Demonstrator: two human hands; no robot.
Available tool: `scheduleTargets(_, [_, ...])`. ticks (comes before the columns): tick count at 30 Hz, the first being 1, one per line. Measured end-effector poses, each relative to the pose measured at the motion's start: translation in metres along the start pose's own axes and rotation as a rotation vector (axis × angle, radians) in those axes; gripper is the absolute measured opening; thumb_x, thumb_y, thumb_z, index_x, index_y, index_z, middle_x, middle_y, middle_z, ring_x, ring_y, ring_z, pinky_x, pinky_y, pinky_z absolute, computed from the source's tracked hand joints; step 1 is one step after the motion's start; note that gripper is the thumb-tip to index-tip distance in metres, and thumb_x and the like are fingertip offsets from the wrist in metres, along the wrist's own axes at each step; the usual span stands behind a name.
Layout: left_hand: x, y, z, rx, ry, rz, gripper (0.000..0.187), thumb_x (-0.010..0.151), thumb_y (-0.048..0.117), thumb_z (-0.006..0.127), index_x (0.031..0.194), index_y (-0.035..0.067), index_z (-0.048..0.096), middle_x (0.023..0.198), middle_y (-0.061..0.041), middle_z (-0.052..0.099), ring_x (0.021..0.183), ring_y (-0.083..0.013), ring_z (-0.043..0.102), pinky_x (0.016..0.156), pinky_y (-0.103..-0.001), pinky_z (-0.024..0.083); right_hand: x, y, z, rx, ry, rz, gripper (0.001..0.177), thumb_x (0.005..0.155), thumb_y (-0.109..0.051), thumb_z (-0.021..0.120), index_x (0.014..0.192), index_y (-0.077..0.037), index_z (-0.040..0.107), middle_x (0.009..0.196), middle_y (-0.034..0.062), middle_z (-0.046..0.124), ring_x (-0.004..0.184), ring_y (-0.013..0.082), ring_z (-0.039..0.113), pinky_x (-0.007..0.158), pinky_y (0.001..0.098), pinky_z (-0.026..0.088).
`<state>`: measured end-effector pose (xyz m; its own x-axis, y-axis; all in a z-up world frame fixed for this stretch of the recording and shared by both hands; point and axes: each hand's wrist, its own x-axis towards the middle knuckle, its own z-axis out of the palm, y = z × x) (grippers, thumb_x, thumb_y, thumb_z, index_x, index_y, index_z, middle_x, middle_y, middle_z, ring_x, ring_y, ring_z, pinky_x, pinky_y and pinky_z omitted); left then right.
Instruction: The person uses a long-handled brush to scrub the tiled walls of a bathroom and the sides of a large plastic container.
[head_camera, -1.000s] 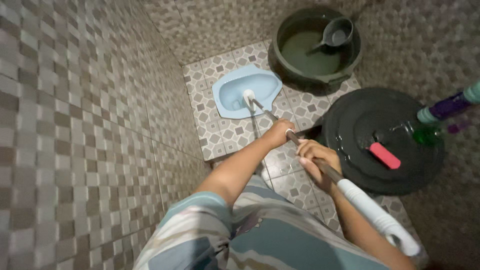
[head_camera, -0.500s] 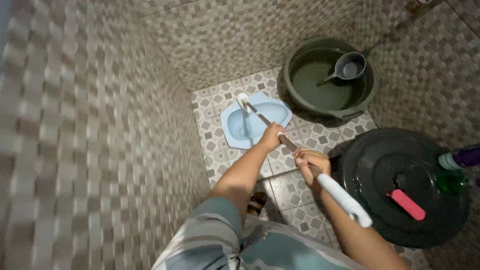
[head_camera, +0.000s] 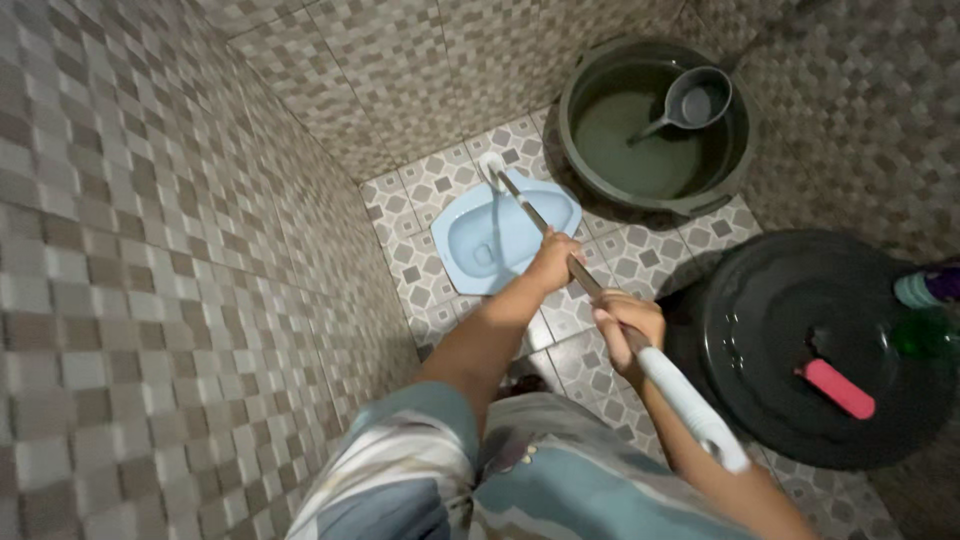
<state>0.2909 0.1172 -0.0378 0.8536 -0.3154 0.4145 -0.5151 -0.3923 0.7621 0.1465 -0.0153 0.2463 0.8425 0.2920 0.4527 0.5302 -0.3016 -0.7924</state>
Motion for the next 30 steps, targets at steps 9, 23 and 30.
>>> scheduleTargets(9, [0.004,0.000,0.005,0.119,0.016,0.025,0.012,0.074,0.013,0.072,0.066,0.014,0.064,0.073,-0.011,0.066,0.085,-0.0342,0.061,0.098,-0.054,0.042,0.008,-0.013,0.008,0.103,0.014,0.010,0.022,0.090,0.003,0.058,0.071,0.003,0.048,0.071,0.0139,0.054,0.065,0.0257,0.058,0.063,0.0345,0.046])
scheduleTargets(23, [0.001,0.052,-0.013,0.142,0.011,0.082,0.007,0.071,0.012,0.068,0.064,0.015,0.066,0.070,-0.010,0.067,0.083,-0.0351,0.065,0.094,-0.054,0.042,-0.003,-0.029,-0.009,0.119,0.010,-0.003,0.022,0.085,0.004,0.057,0.065,0.003,0.048,0.065,0.0117,0.050,0.063,0.0252,0.058,0.067,0.0362,0.051])
scheduleTargets(30, [-0.032,0.066,0.009,-0.116,-0.146,-0.115,0.005,0.071,0.010,0.071,0.070,0.014,0.068,0.077,-0.013,0.067,0.080,-0.0341,0.065,0.079,-0.047,0.052,-0.034,-0.027,-0.018,0.112,0.118,0.164,0.021,0.087,-0.001,0.058,0.069,0.009,0.059,0.060,0.0109,0.057,0.051,0.0194,0.052,0.052,0.0304,0.043])
